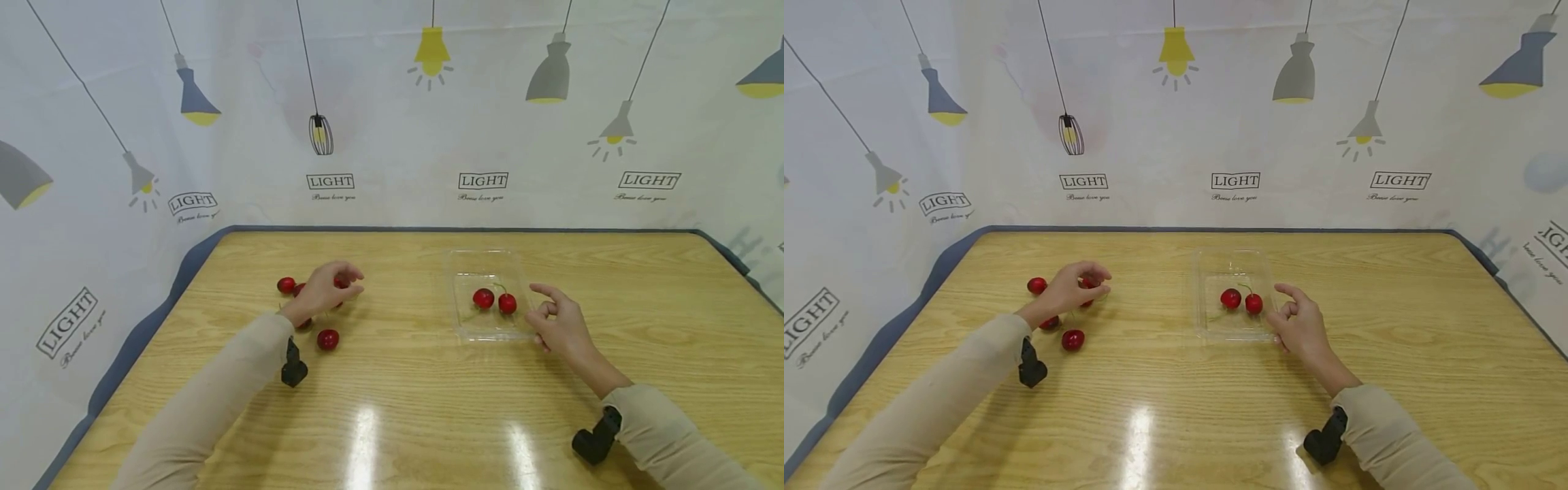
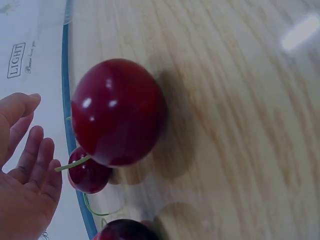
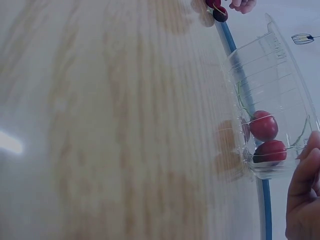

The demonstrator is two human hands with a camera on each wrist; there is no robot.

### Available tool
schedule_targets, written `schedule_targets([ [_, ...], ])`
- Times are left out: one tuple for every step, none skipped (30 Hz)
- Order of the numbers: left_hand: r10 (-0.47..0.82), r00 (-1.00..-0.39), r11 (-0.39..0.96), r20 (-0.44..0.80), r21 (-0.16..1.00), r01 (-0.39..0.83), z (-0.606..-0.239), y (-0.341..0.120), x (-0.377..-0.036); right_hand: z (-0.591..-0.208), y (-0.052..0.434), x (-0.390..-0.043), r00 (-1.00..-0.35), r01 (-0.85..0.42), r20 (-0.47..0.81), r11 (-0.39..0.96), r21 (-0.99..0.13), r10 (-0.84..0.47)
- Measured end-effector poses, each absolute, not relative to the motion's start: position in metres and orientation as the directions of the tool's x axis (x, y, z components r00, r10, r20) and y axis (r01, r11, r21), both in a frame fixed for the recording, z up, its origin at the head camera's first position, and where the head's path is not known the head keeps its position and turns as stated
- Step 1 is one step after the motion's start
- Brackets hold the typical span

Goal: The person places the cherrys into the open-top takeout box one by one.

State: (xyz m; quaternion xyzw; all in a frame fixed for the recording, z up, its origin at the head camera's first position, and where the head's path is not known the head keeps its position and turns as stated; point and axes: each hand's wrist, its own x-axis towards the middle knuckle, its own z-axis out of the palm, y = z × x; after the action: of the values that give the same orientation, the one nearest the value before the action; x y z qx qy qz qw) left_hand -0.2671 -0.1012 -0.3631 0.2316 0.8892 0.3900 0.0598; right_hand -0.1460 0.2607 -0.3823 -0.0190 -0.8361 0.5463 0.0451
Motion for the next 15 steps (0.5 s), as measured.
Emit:
schedule_targets([
  [0.459,-0.886,0.592,0.072,0.718,0.366,-0.3643,-0.1015,-0.2668,-0.3824,0.2607,-0.1462,-0.995,-0.017,0.054,0.402,-0.915,0.081],
  [0.459,-0.886,0.594,0.070,0.717,0.364,-0.3654,-0.1019,-0.2666,-0.3828,0.2607,-0.1464,-0.995,-0.017,0.054,0.401,-0.916,0.081],
  [0.460,-0.885,0.594,0.068,0.717,0.364,-0.3664,-0.1023,-0.2665,-0.3831,0.2608,-0.1466,-0.995,-0.017,0.054,0.401,-0.916,0.081],
  [0.460,-0.885,0.595,0.065,0.718,0.362,-0.3673,-0.1029,-0.2664,-0.3836,0.2609,-0.1470,-0.995,-0.018,0.056,0.403,-0.915,0.081],
  [0.461,-0.885,0.596,0.063,0.717,0.361,-0.3680,-0.1034,-0.2662,-0.3839,0.2610,-0.1473,-0.995,-0.019,0.057,0.403,-0.915,0.082],
  [0.461,-0.885,0.596,0.062,0.718,0.360,-0.3688,-0.1038,-0.2663,-0.3842,0.2611,-0.1476,-0.995,-0.020,0.058,0.403,-0.915,0.082],
  [0.464,-0.883,0.595,0.063,0.717,0.364,-0.3695,-0.1042,-0.2664,-0.3845,0.2611,-0.1477,-0.995,-0.020,0.058,0.403,-0.915,0.082],
  [0.467,-0.882,0.592,0.066,0.717,0.367,-0.3697,-0.1046,-0.2662,-0.3846,0.2612,-0.1479,-0.995,-0.021,0.059,0.403,-0.915,0.083],
  [0.470,-0.880,0.591,0.069,0.717,0.371,-0.3699,-0.1048,-0.2662,-0.3847,0.2612,-0.1479,-0.995,-0.022,0.061,0.405,-0.914,0.083],
  [0.472,-0.879,0.590,0.074,0.714,0.376,-0.3700,-0.1049,-0.2661,-0.3846,0.2613,-0.1478,-0.995,-0.023,0.062,0.405,-0.914,0.083],
  [0.472,-0.878,0.589,0.076,0.714,0.378,-0.3704,-0.1050,-0.2664,-0.3845,0.2613,-0.1476,-0.995,-0.023,0.062,0.404,-0.914,0.083],
  [0.475,-0.876,0.589,0.080,0.711,0.384,-0.3708,-0.1052,-0.2667,-0.3844,0.2615,-0.1473,-0.995,-0.024,0.062,0.404,-0.915,0.082],
  [0.477,-0.875,0.588,0.082,0.710,0.387,-0.3711,-0.1053,-0.2670,-0.3843,0.2616,-0.1471,-0.995,-0.025,0.063,0.404,-0.914,0.080],
  [0.476,-0.876,0.590,0.081,0.709,0.386,-0.3713,-0.1053,-0.2672,-0.3843,0.2617,-0.1470,-0.995,-0.027,0.065,0.406,-0.913,0.080],
  [0.476,-0.876,0.591,0.080,0.708,0.386,-0.3717,-0.1052,-0.2675,-0.3842,0.2618,-0.1468,-0.995,-0.028,0.066,0.407,-0.913,0.079],
])
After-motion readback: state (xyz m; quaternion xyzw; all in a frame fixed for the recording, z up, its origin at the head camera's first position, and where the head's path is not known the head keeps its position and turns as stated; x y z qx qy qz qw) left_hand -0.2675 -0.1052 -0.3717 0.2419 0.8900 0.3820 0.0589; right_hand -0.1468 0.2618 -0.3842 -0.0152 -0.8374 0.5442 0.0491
